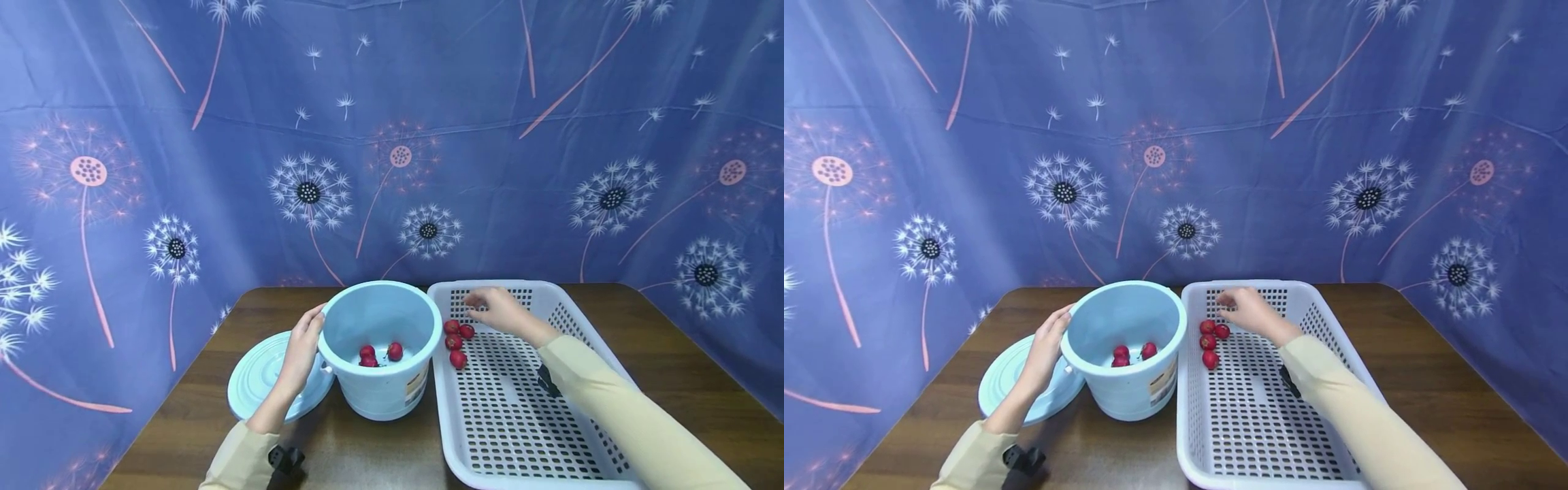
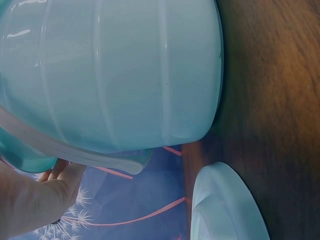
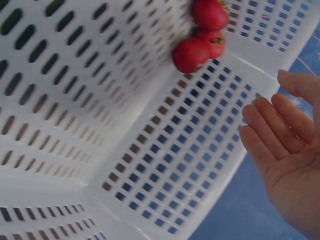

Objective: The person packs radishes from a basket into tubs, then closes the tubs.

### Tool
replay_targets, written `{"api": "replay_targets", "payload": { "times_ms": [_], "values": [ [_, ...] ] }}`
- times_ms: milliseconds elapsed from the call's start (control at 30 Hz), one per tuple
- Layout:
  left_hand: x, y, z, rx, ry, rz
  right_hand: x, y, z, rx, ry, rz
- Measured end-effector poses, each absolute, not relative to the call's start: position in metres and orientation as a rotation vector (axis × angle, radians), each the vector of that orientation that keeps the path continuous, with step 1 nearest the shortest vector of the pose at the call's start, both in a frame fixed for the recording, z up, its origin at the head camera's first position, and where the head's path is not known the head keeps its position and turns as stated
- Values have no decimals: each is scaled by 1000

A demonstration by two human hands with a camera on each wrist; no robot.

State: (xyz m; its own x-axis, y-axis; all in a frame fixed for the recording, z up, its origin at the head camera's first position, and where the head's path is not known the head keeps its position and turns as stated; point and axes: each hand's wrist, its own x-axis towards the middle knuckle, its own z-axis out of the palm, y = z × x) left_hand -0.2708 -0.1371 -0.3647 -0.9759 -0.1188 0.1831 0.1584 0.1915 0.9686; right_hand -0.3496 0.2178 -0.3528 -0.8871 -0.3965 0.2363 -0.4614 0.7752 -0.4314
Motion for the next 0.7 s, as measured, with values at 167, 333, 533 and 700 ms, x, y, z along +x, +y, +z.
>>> {"api": "replay_targets", "payload": {
  "times_ms": [167, 333, 533, 700],
  "values": [
    [-270, -137, -366, -40, -2253, -1867, -353, 222, -364, 649, -2883, 712],
    [-271, -137, -365, -38, -2242, -1870, -356, 222, -372, 619, -2904, 707],
    [-272, -137, -366, -40, -2235, -1873, -357, 221, -382, 604, -2917, 665],
    [-272, -136, -366, -37, -2235, -1878, -356, 218, -388, 567, -2939, 671]
  ]
}}
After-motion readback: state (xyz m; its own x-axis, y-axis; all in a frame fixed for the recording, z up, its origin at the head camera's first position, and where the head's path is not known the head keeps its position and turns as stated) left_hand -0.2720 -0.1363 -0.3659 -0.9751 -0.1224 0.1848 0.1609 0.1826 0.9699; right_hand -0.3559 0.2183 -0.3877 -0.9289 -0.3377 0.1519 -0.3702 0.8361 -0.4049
